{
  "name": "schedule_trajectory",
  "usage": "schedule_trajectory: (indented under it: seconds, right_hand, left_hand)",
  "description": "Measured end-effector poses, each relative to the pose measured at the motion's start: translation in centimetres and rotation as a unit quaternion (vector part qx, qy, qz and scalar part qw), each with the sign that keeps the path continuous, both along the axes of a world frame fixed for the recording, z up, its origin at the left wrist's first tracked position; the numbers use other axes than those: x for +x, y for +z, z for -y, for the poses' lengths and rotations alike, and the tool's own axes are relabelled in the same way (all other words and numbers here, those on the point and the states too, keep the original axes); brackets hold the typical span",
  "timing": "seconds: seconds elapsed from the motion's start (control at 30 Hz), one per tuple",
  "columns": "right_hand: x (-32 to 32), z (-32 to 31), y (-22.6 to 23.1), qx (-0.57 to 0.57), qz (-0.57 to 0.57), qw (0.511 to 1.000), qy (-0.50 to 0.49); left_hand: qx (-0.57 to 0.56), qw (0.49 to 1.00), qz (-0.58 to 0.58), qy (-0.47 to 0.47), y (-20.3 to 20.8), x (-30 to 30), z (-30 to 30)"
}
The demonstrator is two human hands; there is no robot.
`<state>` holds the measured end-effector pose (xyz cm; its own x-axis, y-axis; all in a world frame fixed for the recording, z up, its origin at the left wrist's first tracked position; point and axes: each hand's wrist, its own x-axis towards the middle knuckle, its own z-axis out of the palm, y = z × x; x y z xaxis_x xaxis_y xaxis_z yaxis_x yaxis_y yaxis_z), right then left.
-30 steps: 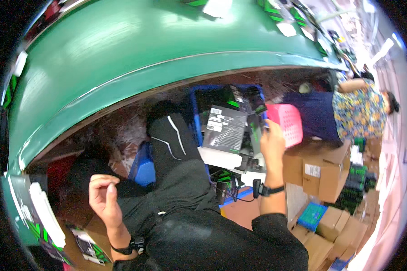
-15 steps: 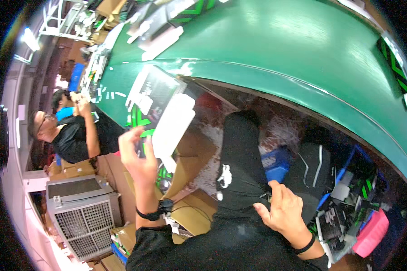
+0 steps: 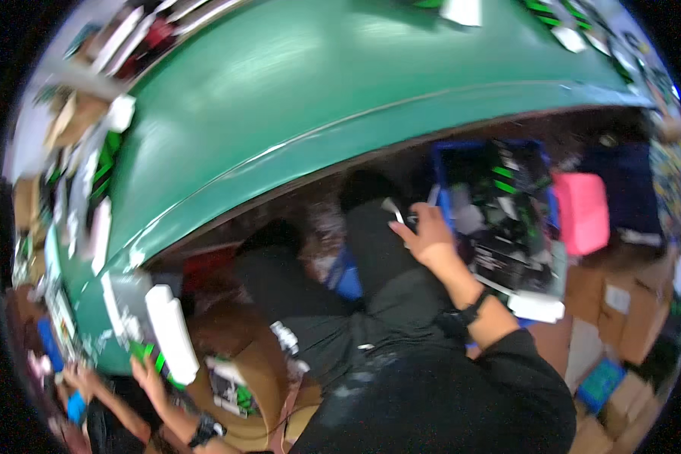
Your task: The person is packaging gaming mice into retail boxes on a factory assembly line.
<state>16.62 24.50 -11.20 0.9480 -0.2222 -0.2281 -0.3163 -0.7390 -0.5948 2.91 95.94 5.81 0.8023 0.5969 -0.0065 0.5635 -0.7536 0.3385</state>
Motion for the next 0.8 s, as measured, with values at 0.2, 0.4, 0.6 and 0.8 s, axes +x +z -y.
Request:
schedule_trajectory:
  seconds: [0.2,0.4,0.6,0.8]
  right_hand:
    - [-1.7,2.5,-1.3,-0.099,-0.030,0.990,-0.092]
    - [-0.8,5.9,-10.0,-0.075,-0.178,0.981,-0.002]
    - [-1.3,4.9,-15.2,-0.076,-0.278,0.958,0.000]
    - [-2.5,5.4,-17.9,-0.251,-0.250,0.929,0.108]
  left_hand:
    - [0.048,0.996,-0.078,0.013,-2.1,0.9,-1.1]
    - [0.056,0.996,-0.072,0.011,-2.4,0.7,-1.1]
    - [0.082,0.994,-0.074,0.015,-2.5,1.0,-0.2]
    - [0.079,0.995,-0.066,0.013,-3.2,0.8,-1.7]
